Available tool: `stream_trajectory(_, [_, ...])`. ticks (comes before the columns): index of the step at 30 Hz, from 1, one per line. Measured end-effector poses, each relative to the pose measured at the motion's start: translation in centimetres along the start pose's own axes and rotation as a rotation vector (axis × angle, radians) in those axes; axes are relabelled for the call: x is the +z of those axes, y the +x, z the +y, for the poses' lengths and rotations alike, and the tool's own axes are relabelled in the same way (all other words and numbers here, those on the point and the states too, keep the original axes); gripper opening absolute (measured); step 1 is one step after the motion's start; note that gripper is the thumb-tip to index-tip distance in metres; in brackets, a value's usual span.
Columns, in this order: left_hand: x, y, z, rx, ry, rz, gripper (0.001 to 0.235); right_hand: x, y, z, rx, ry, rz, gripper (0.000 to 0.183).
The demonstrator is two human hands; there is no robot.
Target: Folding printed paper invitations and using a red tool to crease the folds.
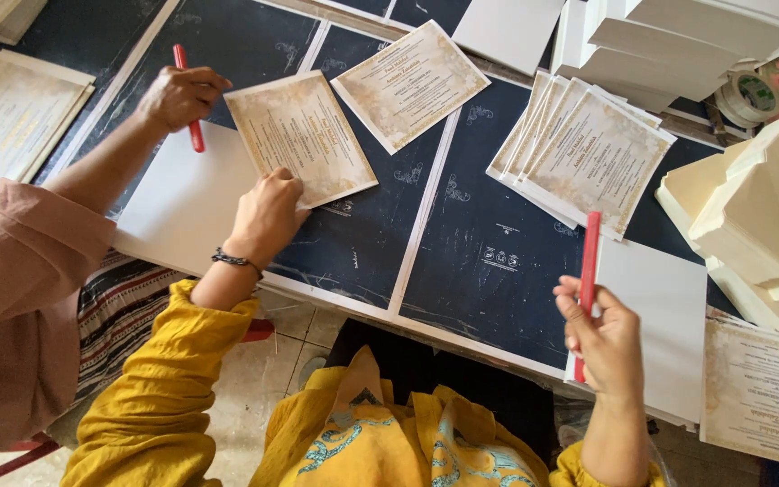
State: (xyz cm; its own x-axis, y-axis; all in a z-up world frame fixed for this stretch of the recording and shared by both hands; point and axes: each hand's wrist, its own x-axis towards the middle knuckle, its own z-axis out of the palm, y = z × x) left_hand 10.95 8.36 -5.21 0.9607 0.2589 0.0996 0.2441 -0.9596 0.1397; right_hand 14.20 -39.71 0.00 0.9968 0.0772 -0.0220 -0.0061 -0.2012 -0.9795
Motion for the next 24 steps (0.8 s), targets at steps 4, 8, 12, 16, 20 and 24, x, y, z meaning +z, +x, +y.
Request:
stream_trajectory(4, [0.5, 4.2, 4.9, 0.145, -0.043, 0.11, 0.012, 2.0, -1.7, 1.1, 0.061, 0.068, -0.085, 0.029])
stream_trajectory(8, [6.9, 12.5, 10.1, 0.18, 0.134, 0.264, 0.006, 3.4, -3.6, -1.1, 0.057, 0.063, -0.137, 0.03])
stream_trajectory(12, [7.3, 17.2, 12.5, 0.184, 0.007, 0.005, 0.025, 1.4, -4.5, -2.1, 0.24, -0.104, -0.258, 0.037])
stream_trajectory(16, [7.6, 18.5, 13.4, 0.193, 0.136, -0.04, 0.025, -0.9, -5.3, -1.0, 0.314, -0.042, -0.187, 0.038])
stream_trajectory(20, [8.0, 20.2, 12.1, 0.199, 0.051, -0.066, 0.023, -1.7, -5.1, -0.2, 0.333, -0.012, -0.186, 0.039])
stream_trajectory(24, [6.1, 21.4, 10.9, 0.169, -0.021, -0.168, 0.036, -1.1, -4.9, -0.1, 0.289, -0.009, -0.265, 0.038])
